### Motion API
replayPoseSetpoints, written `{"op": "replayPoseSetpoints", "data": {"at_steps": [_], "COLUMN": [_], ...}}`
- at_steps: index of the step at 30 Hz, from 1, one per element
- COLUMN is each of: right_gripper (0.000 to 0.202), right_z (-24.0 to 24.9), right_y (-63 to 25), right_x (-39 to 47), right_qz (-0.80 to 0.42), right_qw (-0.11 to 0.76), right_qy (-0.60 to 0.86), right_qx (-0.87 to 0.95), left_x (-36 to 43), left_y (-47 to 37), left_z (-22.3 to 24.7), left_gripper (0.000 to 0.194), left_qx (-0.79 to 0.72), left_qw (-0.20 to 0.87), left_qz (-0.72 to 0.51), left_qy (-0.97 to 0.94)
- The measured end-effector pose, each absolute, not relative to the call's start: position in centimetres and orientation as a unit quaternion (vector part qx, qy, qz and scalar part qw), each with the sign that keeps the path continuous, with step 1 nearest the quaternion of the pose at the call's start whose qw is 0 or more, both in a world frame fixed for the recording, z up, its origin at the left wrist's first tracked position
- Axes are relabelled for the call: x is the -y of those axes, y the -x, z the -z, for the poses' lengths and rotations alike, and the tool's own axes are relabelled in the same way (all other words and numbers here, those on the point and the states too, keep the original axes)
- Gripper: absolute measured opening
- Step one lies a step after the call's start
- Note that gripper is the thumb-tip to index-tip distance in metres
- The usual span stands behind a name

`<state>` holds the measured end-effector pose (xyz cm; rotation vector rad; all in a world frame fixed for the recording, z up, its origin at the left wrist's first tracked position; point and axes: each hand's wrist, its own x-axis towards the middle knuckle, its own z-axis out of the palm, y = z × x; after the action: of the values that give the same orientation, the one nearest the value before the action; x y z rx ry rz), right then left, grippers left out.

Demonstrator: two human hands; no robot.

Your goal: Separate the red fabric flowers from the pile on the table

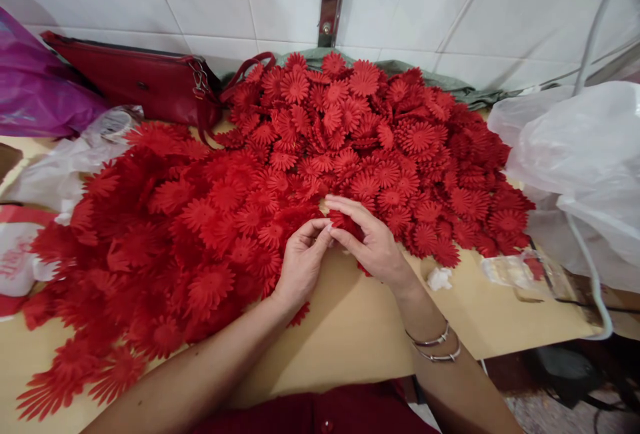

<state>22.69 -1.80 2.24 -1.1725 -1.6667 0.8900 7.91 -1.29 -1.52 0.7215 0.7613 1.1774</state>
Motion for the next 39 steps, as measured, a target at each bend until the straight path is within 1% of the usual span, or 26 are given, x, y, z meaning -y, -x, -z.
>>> {"op": "replayPoseSetpoints", "data": {"at_steps": [3,7,10,13,18,21,26,27,29,32,36,39], "right_gripper": [0.026,0.024,0.02,0.023,0.027,0.029,0.053,0.053,0.045,0.029,0.031,0.037], "right_z": [-1.9,-1.5,-1.6,-2.1,-2.7,-2.6,-1.4,-1.3,-1.3,-1.9,-2.5,-2.4], "right_y": [-22.1,-22.3,-22.7,-22.8,-22.7,-22.8,-23.1,-23.2,-23.1,-22.8,-22.4,-22.5], "right_x": [1.9,1.6,1.6,1.8,2.0,2.1,2.0,1.9,1.7,1.6,1.6,1.7], "right_qz": [-0.34,-0.316,-0.335,-0.341,-0.297,-0.314,-0.399,-0.407,-0.414,-0.439,-0.459,-0.42], "right_qw": [0.456,0.5,0.512,0.498,0.466,0.464,0.522,0.538,0.556,0.545,0.533,0.535], "right_qy": [0.504,0.551,0.582,0.586,0.598,0.588,0.557,0.552,0.542,0.532,0.542,0.566], "right_qx": [0.649,0.589,0.536,0.542,0.581,0.584,0.507,0.49,0.476,0.476,0.459,0.466], "left_x": [1.3,1.3,1.3,1.4,1.3,1.3,1.4,1.4,1.4,1.4,1.4,1.4], "left_y": [-8.0,-8.0,-7.9,-7.8,-7.9,-7.9,-7.8,-7.8,-7.8,-7.8,-7.8,-7.8], "left_z": [1.6,1.1,0.9,0.9,1.1,1.0,0.7,0.7,0.7,0.8,0.9,0.8], "left_gripper": [0.02,0.021,0.02,0.019,0.017,0.016,0.02,0.02,0.021,0.02,0.019,0.02], "left_qx": [-0.331,-0.316,-0.325,-0.325,-0.318,-0.315,-0.32,-0.32,-0.319,-0.316,-0.318,-0.323], "left_qw": [0.706,0.717,0.716,0.715,0.716,0.717,0.721,0.722,0.723,0.723,0.719,0.72], "left_qz": [-0.534,-0.537,-0.533,-0.532,-0.531,-0.533,-0.527,-0.527,-0.527,-0.526,-0.525,-0.523], "left_qy": [-0.327,-0.313,-0.314,-0.317,-0.322,-0.32,-0.315,-0.314,-0.312,-0.318,-0.326,-0.322]}}
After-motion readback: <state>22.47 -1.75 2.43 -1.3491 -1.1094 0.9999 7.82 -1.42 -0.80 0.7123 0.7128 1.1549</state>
